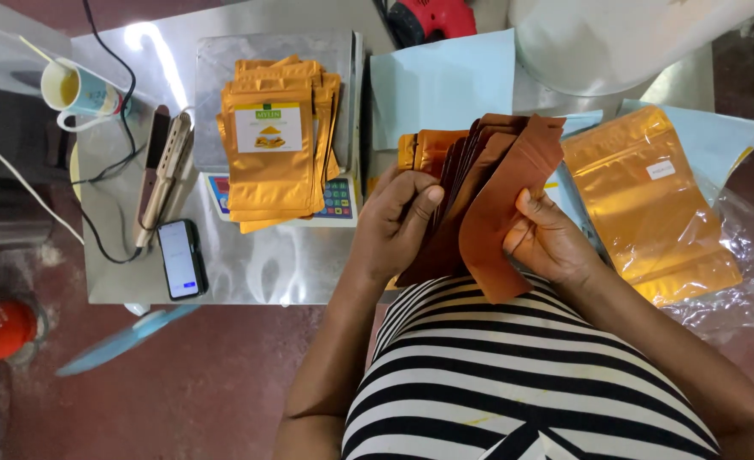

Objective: Applying adhesive labels to gold-colored pouches and organizing them on a workbench

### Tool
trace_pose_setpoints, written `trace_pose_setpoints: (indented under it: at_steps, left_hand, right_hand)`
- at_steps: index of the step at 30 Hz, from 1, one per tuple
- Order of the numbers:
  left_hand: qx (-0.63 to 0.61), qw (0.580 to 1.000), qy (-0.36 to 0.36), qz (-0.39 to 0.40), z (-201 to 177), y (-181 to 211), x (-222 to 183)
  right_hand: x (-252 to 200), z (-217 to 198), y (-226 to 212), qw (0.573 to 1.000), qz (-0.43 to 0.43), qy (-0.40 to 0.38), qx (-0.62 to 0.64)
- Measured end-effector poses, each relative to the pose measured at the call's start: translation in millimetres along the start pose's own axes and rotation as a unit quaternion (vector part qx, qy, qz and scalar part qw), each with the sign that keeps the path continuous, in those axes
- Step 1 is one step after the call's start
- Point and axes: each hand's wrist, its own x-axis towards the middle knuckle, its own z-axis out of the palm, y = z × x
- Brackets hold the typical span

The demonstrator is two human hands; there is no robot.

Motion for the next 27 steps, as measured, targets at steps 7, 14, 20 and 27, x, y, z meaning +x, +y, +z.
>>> trace_pose_setpoints:
  at_steps: [7, 14, 20, 27]
  left_hand:
    - [-0.01, 1.0, -0.023, -0.001, -5, 0, 7]
    - [-0.023, 0.999, -0.038, 0.015, -10, -3, 11]
    - [-0.03, 0.999, -0.04, 0.015, -12, -5, 9]
    - [-0.036, 0.998, -0.045, 0.01, -14, -4, 7]
  right_hand:
    - [-14, 33, -11, 1.0, 0.001, 0.031, 0.002]
    - [-14, 36, -7, 0.999, 0.007, 0.045, -0.007]
    - [-12, 23, 2, 0.999, 0.005, 0.05, -0.002]
    - [-12, 21, 4, 0.999, 0.004, 0.038, -0.004]
